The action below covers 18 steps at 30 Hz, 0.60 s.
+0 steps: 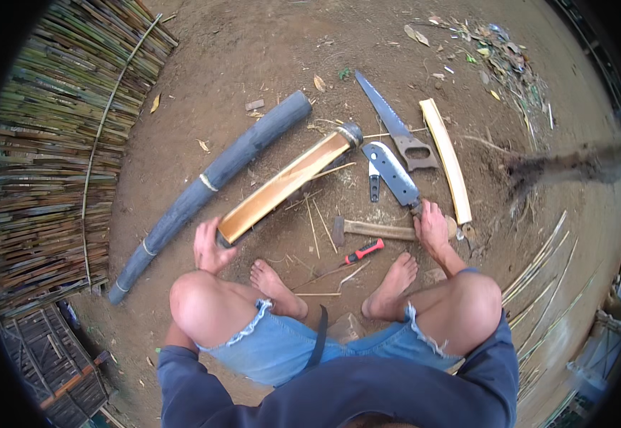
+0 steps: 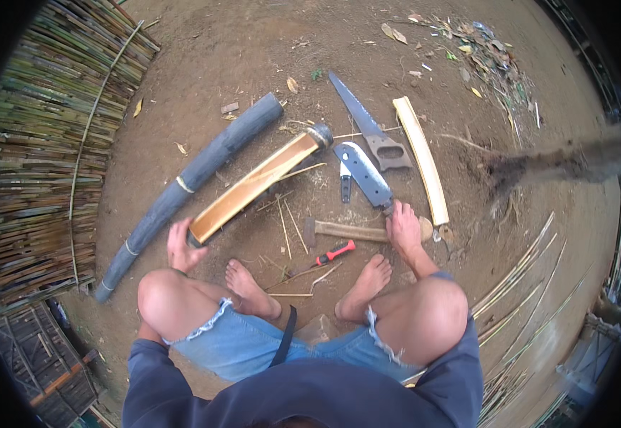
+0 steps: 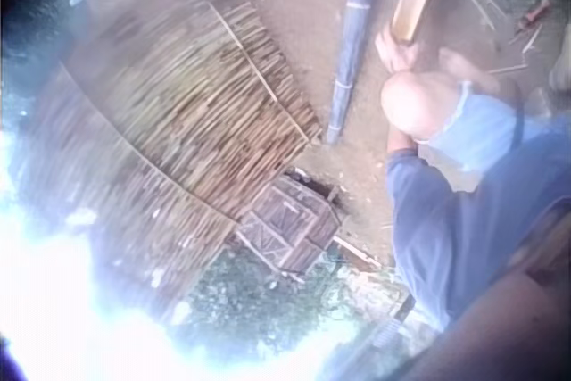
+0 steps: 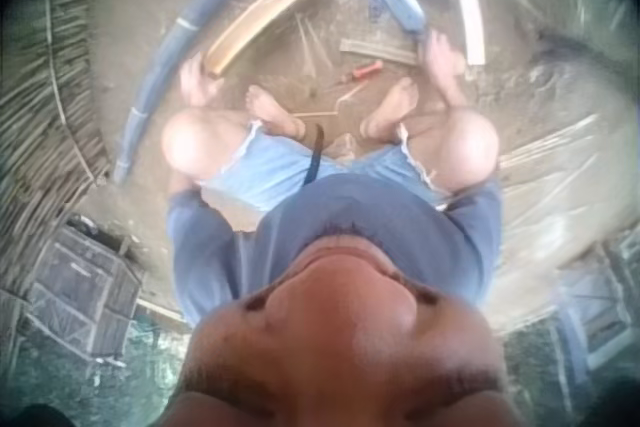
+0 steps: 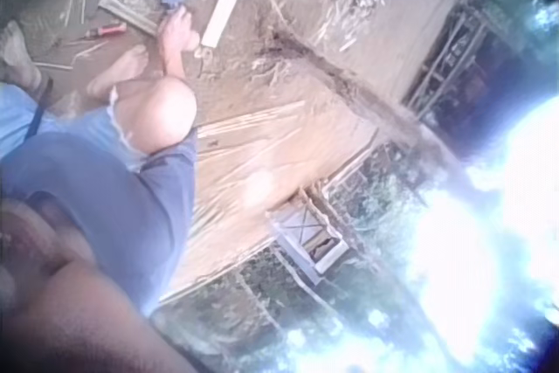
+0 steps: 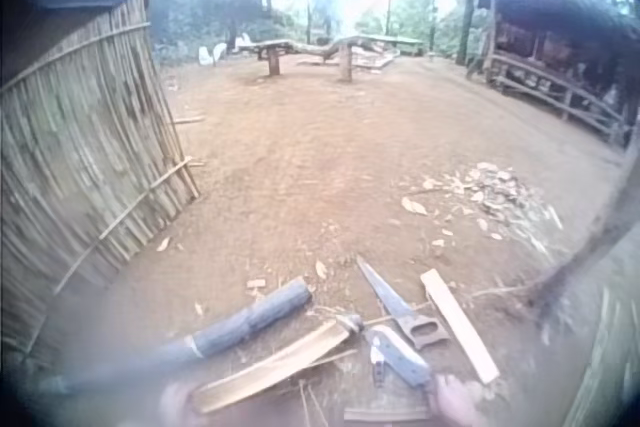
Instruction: The person sits on the ground and uses a large knife to scrape and shape the interior of a split bamboo tube. They repeatedly scrape the inner surface to remove material and smooth the edges, occasionally switching to a smaller knife for finer adjustments.
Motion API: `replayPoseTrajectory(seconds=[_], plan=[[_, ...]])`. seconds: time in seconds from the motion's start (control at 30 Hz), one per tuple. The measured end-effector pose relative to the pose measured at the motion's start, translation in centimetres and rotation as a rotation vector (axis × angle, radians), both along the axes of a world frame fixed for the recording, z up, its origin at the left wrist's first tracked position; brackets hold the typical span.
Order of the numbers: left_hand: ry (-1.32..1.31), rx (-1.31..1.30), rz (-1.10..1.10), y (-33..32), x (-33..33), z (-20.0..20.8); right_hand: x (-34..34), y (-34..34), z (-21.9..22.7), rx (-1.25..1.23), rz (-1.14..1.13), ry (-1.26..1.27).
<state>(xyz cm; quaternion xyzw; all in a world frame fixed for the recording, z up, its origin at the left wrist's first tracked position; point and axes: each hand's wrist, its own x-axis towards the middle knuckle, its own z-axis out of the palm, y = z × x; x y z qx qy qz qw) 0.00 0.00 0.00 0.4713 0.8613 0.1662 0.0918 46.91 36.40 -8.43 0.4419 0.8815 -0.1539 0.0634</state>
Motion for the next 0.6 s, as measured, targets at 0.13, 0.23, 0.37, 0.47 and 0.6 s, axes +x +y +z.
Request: replayPoseTrajectory(seconds=[0.13, 0.23, 0.37, 0.47, 0.6], plan=[[0.118, 0.297, -0.177, 4.7, -3.9, 7.8, -2.3, 2.3, 0.5, 0.2, 0.104, 0.076], [0.138, 0.249, -0.327, 5.0, -2.1, 15.8, 2.3, -3.8, 3.0, 0.062, 0.026, 0.066], [0.082, 0.426, -0.361, 11.2, -1.1, 22.6, 0.1, 1.8, 4.9, -0.207, -0.312, 0.318], [0.128, 0.497, -0.419, 13.4, 1.7, 24.7, 0.6, 3.4, 10.2, -0.385, -0.477, 0.462], [0.133, 0.57, -0.454, 14.1, 5.8, 26.7, 2.7, 0.3, 26.8, -0.302, -0.444, 0.698]])
